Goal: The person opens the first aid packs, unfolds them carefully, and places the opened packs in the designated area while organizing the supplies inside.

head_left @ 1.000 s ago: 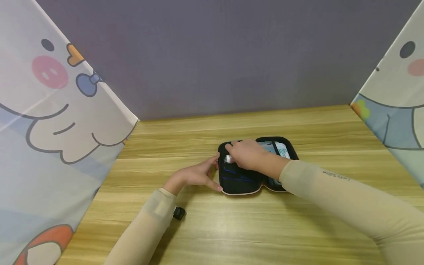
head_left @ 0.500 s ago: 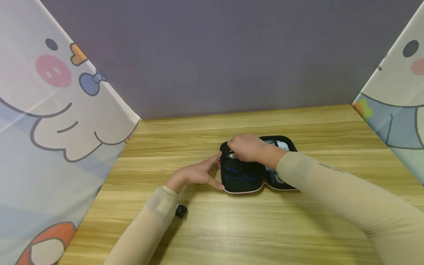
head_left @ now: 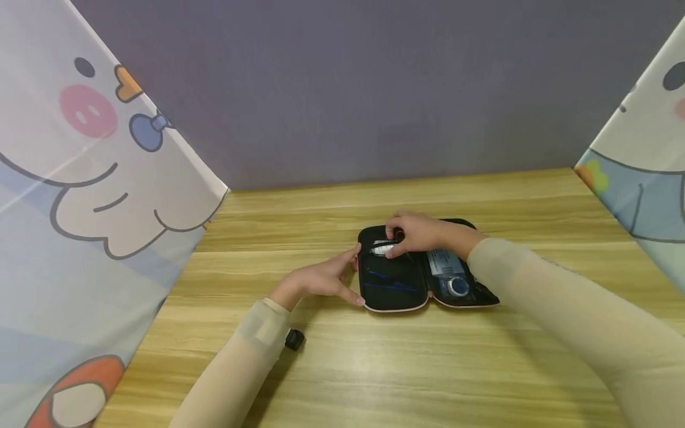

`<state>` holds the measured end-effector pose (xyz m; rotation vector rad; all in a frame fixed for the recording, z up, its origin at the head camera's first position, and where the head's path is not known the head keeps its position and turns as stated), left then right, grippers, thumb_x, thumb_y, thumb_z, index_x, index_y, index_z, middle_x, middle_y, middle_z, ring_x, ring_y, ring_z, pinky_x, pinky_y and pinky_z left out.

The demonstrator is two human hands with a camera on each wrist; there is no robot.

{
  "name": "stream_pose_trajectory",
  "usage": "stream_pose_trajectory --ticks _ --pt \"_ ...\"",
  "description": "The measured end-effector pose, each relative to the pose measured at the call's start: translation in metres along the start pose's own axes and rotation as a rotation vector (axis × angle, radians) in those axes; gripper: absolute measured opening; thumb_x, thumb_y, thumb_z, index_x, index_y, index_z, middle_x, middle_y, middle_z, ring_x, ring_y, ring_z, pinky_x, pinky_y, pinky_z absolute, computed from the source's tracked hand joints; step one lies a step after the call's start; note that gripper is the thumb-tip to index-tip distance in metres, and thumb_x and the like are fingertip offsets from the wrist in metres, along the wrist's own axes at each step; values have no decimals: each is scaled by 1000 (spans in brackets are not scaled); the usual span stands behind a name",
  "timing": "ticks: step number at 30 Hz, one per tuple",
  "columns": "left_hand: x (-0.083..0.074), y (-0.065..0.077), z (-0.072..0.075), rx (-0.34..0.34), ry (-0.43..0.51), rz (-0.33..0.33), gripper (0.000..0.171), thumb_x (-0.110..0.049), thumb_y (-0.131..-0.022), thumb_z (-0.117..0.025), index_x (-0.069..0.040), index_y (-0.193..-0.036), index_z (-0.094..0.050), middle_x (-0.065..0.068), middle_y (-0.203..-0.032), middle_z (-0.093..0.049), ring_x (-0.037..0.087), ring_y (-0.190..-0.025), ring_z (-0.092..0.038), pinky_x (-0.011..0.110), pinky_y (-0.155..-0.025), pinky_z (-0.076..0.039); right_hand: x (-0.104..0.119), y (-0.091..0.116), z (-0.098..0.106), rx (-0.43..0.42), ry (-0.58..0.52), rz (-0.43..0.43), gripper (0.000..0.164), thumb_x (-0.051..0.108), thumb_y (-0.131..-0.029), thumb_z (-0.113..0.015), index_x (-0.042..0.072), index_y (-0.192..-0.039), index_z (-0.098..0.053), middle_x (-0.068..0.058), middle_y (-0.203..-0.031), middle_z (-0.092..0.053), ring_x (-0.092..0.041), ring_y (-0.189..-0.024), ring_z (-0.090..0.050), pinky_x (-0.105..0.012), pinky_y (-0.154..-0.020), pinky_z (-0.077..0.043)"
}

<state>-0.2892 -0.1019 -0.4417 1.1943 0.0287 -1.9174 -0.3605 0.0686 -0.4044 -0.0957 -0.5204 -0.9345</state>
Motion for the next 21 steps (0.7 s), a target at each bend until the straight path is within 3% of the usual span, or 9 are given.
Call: stream_pose_trajectory --ticks 3,9,14,21 --pt "-1 -1 0 5 -6 0 130 -35 -85 -91 -20 -173 4 8 -158 -37 29 -149 -37 52 -127 -32 -2 0 -3 25 -94 18 33 37 -93 -85 13 -102 -63 -11 -110 -57 -25 -93 -51 -43 -83 -43" --pt "-3 0 0 -4 6 -5 130 -33 -85 -91 -19 -173 3 8 -158 -37 28 -151 -34 52 -128 -31 -4 -1 -4 27 -144 18 30 31 -95 -83 10 -106 -63 -9 -108 -59 -23 -91 -51 -41 -83 -43" --pt "-4 0 0 -6 6 7 131 -34 -84 -92 -19 -173 2 6 -151 -40 28 -143 -40 51 -126 -33 -3 -4 -2 38 -88 32 29 29 -96 -82 9 -107 -63 -8 -105 -62 -22 -89 -52 -41 -83 -44" --pt "-3 0 -1 -8 7 19 130 -34 -84 -92 -21 -173 2 6 -151 -40 30 -144 -40 52 -126 -32 6 -7 1 33 105 21 27 30 -98 -79 13 -110 -61 -6 -100 -64 -21 -84 -55 -40 -80 -45"
Point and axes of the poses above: each hand's wrist, its own y-axis away from the middle knuckle, its own z-axis out of the back of the hand, x = y × z, the point moved 9 cm from there along -y, towards the middle knuckle
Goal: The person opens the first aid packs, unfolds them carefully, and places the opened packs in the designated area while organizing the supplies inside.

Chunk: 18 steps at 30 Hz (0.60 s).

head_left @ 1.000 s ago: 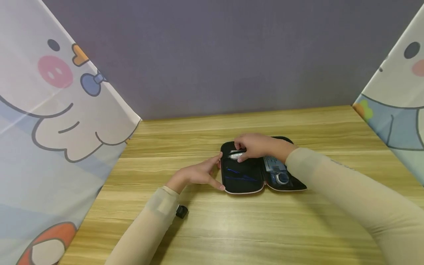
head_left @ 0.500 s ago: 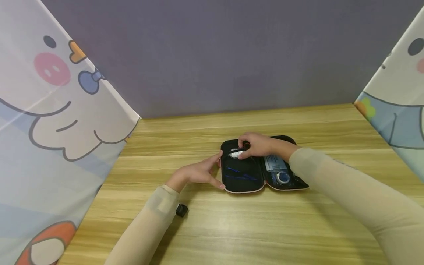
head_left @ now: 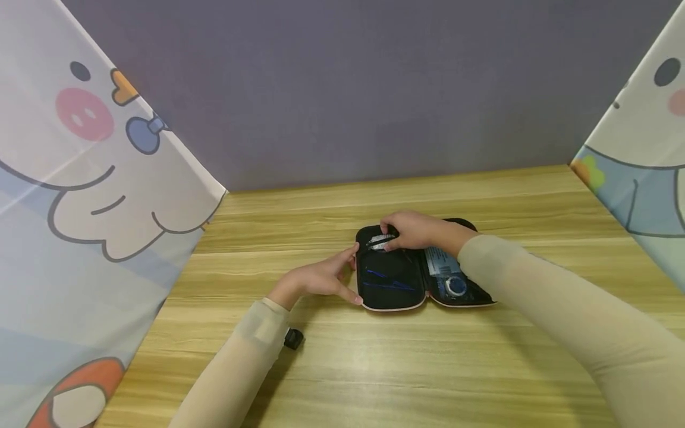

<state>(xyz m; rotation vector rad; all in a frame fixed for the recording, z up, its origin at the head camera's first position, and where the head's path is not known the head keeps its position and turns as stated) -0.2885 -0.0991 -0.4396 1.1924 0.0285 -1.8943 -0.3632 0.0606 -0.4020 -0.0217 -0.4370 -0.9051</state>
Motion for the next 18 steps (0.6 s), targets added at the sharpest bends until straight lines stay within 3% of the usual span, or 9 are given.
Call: stream_pose_trajectory --ticks 5,9,18 --pt "0 -1 0 1 -6 3 129 -34 -84 -92 -22 -173 1 6 -152 -41 29 -144 -40 51 -126 -33 10 2 0 -117 143 72 26 20 -99 -77 12 -109 -54 -6 -89 -63 -20 -76 -58 -39 -73 -50" --pt "0 0 0 -1 -7 -1 130 -34 -84 -93 -22 -173 0 5 -150 -41 28 -141 -40 50 -125 -33 12 6 -1 -173 179 112 25 20 -101 -75 12 -105 -52 -5 -83 -63 -18 -71 -60 -36 -69 -51" --pt "-2 0 -1 10 7 -15 131 -33 -84 -92 -21 -173 2 7 -154 -39 28 -154 -33 52 -130 -29 0 9 -4 -44 127 25 22 25 -104 -70 15 -106 -51 -2 -75 -52 -16 -63 -48 -33 -65 -41"
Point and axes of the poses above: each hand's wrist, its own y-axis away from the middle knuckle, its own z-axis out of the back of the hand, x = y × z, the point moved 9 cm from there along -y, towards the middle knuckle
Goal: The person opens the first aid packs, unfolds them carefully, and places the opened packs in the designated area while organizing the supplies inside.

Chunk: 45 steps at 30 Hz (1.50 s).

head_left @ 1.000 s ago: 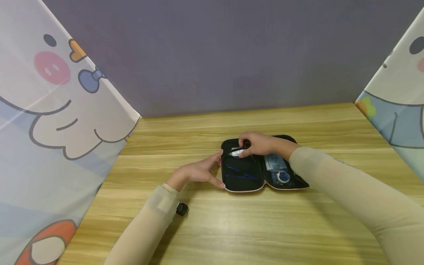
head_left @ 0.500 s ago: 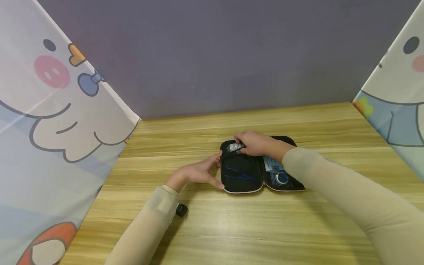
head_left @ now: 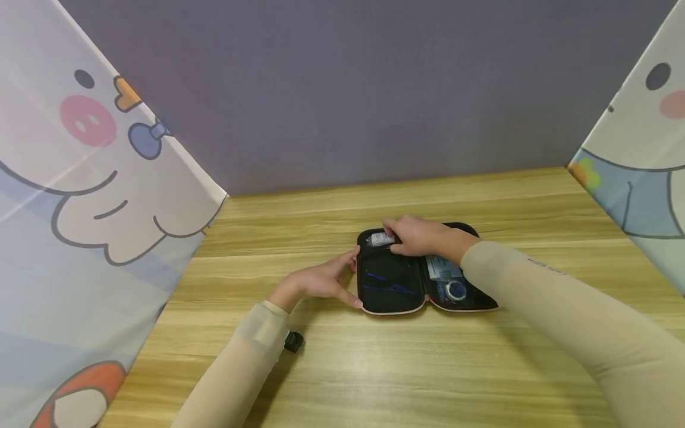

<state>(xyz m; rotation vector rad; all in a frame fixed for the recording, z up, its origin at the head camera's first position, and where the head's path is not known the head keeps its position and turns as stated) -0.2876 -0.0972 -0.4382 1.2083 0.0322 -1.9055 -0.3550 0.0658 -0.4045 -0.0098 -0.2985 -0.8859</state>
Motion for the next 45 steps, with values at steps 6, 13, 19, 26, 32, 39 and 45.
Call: stream_pose_trajectory --ticks 6,13,19,26,32,39,45 --pt "-2 -1 0 -7 -7 -16 130 -31 -84 -93 -21 -173 1 9 -155 -39 27 -152 -34 53 -128 -31 5 4 1 -29 51 71 16 14 -103 -68 14 -102 -53 -1 -80 -55 -15 -67 -50 -34 -69 -43" --pt "1 -3 -2 -8 -32 -7 129 -34 -84 -92 -22 -173 1 8 -154 -40 27 -148 -39 51 -127 -33 -12 20 20 -65 -150 9 36 38 -105 -67 10 -126 -60 -12 -108 -69 -26 -87 -64 -46 -86 -53" --pt "-5 -1 1 -20 -41 -14 130 -30 -83 -93 -22 -173 1 8 -149 -43 29 -136 -46 51 -126 -33 -46 62 70 -251 -371 -87 43 40 -109 -60 8 -139 -62 -18 -149 -60 -41 -141 -54 -66 -117 -41" --pt "-4 0 1 -14 -15 -14 134 -30 -83 -94 -19 -173 5 7 -143 -44 23 -119 -48 44 -114 -40 -64 123 60 -215 -416 -134 47 32 -108 -64 3 -145 -57 -21 -148 -59 -41 -132 -60 -60 -106 -53" --pt "1 2 5 -31 12 5 132 -29 -84 -92 -12 -172 4 4 -134 -44 17 -88 -40 31 -79 -39 -92 164 31 -225 -351 -247 55 28 -106 -69 -7 -145 -53 -22 -124 -68 -29 -103 -71 -39 -78 -59" --pt "2 3 3 -37 16 -10 120 -29 -85 -92 -19 -173 -11 5 -139 -43 20 -97 -42 32 -80 -40 -98 187 0 -169 -434 -286 73 24 -106 -68 -12 -158 -33 -19 -113 -71 -14 -85 -68 -29 -66 -55" --pt "2 3 0 -36 21 -17 116 -27 -86 -91 -25 -173 -15 7 -142 -43 22 -100 -41 34 -83 -40 -95 193 -12 -85 -450 -202 92 29 -102 -73 -8 -166 -19 -11 -121 -69 -5 -99 -64 -26 -82 -57"
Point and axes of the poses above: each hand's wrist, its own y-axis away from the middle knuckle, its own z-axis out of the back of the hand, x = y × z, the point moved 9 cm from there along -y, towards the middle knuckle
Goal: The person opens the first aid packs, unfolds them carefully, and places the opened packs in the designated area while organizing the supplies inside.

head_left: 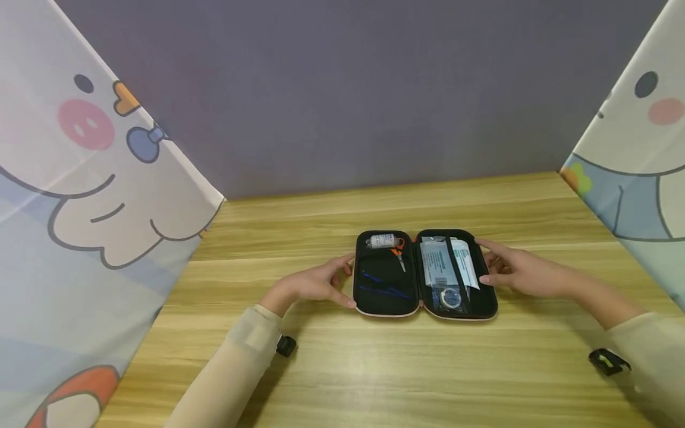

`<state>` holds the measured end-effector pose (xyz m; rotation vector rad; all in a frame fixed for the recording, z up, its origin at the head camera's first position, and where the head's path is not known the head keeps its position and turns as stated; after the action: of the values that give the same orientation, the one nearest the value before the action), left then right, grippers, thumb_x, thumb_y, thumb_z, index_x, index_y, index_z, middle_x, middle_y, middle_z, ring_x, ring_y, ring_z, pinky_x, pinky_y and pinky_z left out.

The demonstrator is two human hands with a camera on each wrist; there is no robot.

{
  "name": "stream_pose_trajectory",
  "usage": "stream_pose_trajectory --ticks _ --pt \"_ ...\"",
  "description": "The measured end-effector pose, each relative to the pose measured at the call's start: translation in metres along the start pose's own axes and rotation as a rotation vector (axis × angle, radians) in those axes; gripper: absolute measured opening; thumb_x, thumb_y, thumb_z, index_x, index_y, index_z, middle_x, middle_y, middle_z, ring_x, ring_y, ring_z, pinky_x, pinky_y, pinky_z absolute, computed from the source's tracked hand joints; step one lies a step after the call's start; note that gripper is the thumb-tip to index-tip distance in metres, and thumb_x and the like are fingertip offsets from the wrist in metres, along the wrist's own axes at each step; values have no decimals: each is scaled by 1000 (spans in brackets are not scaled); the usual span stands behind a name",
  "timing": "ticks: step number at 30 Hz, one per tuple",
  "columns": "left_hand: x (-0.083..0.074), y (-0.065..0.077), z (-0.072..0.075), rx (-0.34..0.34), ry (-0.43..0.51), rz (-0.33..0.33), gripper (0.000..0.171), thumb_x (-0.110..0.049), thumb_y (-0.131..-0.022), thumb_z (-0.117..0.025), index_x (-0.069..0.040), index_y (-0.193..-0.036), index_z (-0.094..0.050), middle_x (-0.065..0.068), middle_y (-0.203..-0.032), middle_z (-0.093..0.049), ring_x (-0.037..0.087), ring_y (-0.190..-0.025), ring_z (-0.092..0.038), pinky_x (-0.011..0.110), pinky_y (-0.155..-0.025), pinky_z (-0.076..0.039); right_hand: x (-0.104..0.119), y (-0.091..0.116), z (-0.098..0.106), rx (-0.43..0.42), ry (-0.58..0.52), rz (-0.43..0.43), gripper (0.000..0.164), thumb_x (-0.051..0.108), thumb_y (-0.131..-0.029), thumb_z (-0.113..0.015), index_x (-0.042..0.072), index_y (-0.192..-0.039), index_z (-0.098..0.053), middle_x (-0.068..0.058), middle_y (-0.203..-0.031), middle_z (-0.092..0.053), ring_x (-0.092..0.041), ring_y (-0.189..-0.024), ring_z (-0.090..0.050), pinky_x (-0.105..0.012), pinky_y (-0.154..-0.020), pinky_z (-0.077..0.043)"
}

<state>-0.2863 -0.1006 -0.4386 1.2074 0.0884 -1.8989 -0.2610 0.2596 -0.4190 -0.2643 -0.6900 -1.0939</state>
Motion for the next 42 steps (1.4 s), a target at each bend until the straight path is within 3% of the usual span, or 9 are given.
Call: stream_pose_trajectory --ticks 5,8,15,21,33,42 --pt "1 0 -2 10 0 -10 117 -28 -87 -91 -26 -173 -12 9 -140 -41 21 -97 -40 34 -83 -40 -11 1 0 125 -251 38 97 16 -101 -74 -10 -167 -7 -18 -128 -60 -3 -102 -61 -22 -84 -55" --pt "0 0 -1 12 -8 -3 117 -31 -86 -91 -27 -173 -12 8 -140 -40 20 -94 -40 34 -82 -39 -12 1 -2 173 -322 57 98 12 -99 -75 -14 -165 -8 -22 -132 -58 -4 -107 -63 -21 -88 -56" --pt "-1 -2 1 12 -69 1 116 -34 -84 -92 -25 -173 -17 9 -139 -42 22 -100 -42 34 -83 -41 -10 4 -7 211 -351 67 98 8 -98 -75 -17 -164 -7 -27 -137 -56 -10 -111 -65 -22 -91 -57" --pt "-5 -4 1 10 -87 0 115 -37 -84 -92 -27 -172 -20 8 -139 -43 23 -105 -43 36 -87 -41 -11 8 -6 203 -358 28 98 9 -98 -75 -15 -164 -7 -26 -136 -56 -10 -110 -64 -22 -90 -57" --pt "2 1 3 25 -26 -13 114 -34 -88 -90 -31 -173 -14 7 -141 -42 23 -112 -39 39 -94 -39 -4 3 -5 180 -267 16 100 17 -96 -79 -18 -162 -13 -25 -138 -58 0 -109 -61 -21 -91 -56" --pt "-3 9 6 14 18 -91 112 -33 -92 -86 -36 -172 -9 7 -159 -44 23 -114 -59 37 -99 -51 5 3 0 198 -258 44 97 16 -99 -75 -16 -164 -10 -35 -145 -57 -5 -116 -66 -20 -95 -56"
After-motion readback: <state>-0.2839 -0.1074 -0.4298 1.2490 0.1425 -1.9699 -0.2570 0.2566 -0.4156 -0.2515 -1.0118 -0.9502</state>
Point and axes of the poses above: each hand's wrist, its own y-axis away from the middle knuckle, its own z-axis out of the back of the hand, x = y × z, the point moved 9 cm from there along -y, towards the middle knuckle
